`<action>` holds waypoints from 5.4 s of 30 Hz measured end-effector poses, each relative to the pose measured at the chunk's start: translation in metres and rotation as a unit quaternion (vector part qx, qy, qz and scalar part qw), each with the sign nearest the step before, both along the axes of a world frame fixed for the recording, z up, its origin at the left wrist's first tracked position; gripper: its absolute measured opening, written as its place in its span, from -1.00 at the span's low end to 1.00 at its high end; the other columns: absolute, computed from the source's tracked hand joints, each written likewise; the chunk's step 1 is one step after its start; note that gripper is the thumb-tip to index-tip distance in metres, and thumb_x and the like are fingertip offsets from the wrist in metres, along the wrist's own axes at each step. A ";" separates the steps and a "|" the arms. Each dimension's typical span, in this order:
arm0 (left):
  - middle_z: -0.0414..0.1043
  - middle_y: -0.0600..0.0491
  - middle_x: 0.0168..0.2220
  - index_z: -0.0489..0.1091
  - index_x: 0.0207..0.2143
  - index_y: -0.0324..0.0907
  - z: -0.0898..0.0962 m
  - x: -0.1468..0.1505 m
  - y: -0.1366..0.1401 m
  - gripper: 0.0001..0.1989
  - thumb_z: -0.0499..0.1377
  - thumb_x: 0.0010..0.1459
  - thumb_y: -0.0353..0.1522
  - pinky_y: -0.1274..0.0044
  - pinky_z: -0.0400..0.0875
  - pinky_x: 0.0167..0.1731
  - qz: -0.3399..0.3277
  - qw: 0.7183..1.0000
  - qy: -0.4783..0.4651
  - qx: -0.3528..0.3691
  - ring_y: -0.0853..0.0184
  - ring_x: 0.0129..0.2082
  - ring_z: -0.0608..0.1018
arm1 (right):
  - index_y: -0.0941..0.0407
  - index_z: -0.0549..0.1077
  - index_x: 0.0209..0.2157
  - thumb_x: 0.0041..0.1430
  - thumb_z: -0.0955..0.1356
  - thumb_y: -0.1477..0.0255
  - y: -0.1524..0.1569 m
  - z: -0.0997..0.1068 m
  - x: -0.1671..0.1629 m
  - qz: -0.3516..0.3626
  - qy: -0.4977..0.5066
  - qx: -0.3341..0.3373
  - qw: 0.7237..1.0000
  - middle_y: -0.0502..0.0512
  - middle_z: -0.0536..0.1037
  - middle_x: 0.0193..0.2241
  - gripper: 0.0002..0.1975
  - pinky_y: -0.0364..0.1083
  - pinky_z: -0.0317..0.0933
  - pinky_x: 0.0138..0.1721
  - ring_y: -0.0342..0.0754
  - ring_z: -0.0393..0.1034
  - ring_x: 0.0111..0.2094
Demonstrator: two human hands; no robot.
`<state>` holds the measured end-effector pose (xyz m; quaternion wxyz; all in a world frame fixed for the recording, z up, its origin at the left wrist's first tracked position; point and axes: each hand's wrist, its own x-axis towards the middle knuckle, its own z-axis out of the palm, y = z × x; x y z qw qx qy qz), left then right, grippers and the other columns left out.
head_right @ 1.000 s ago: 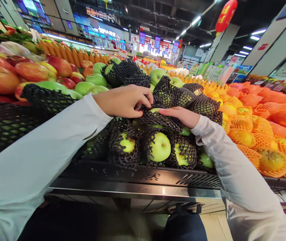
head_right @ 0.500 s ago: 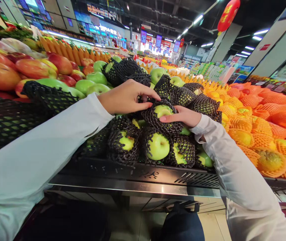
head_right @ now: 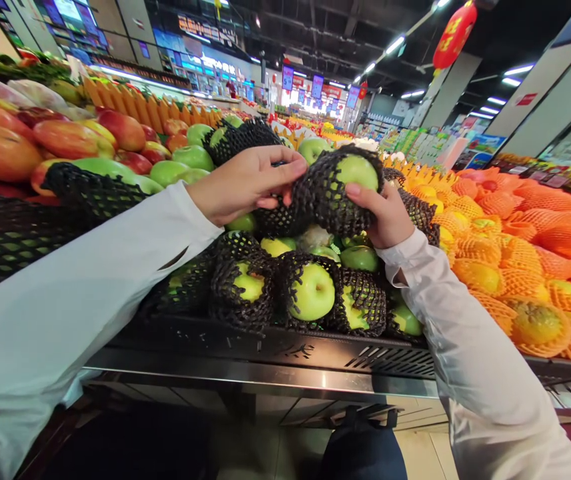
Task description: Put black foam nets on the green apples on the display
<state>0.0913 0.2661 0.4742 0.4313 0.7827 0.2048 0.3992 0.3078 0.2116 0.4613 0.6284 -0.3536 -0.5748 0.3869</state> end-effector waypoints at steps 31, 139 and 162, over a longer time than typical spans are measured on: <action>0.43 0.09 -0.35 0.36 -0.22 -0.14 0.000 0.003 0.000 -0.76 0.28 0.20 -0.19 0.56 0.36 -0.40 0.032 0.989 -0.036 0.137 0.38 -0.36 0.53 | 0.05 0.48 -0.35 -0.25 0.55 0.21 -0.011 0.000 -0.008 -0.024 -0.004 0.065 0.998 0.03 0.58 -0.26 -0.61 -0.03 0.38 0.16 0.06 0.41 0.11; 0.45 0.02 0.04 0.45 -0.11 -0.09 -0.008 -0.001 0.011 -0.80 0.20 0.19 -0.30 0.27 0.21 0.26 0.215 0.914 0.100 0.328 0.21 0.12 0.43 | 0.08 0.59 -0.17 0.06 0.39 0.03 -0.019 0.020 0.023 -0.095 -0.819 -0.165 0.541 0.04 0.59 -0.30 -0.54 -0.13 0.24 -0.23 -0.11 0.43 -0.34; 0.44 0.01 -0.02 0.37 -0.14 -0.06 -0.008 -0.015 0.042 -0.80 0.13 0.25 -0.19 0.16 0.17 0.26 0.340 0.893 0.016 0.295 0.13 0.11 0.33 | 0.15 0.51 -0.11 -0.13 0.40 -0.16 -0.014 0.020 0.024 -0.239 -0.812 -0.054 0.530 0.19 0.56 -0.29 -0.26 -0.01 0.29 -0.17 0.11 0.45 -0.22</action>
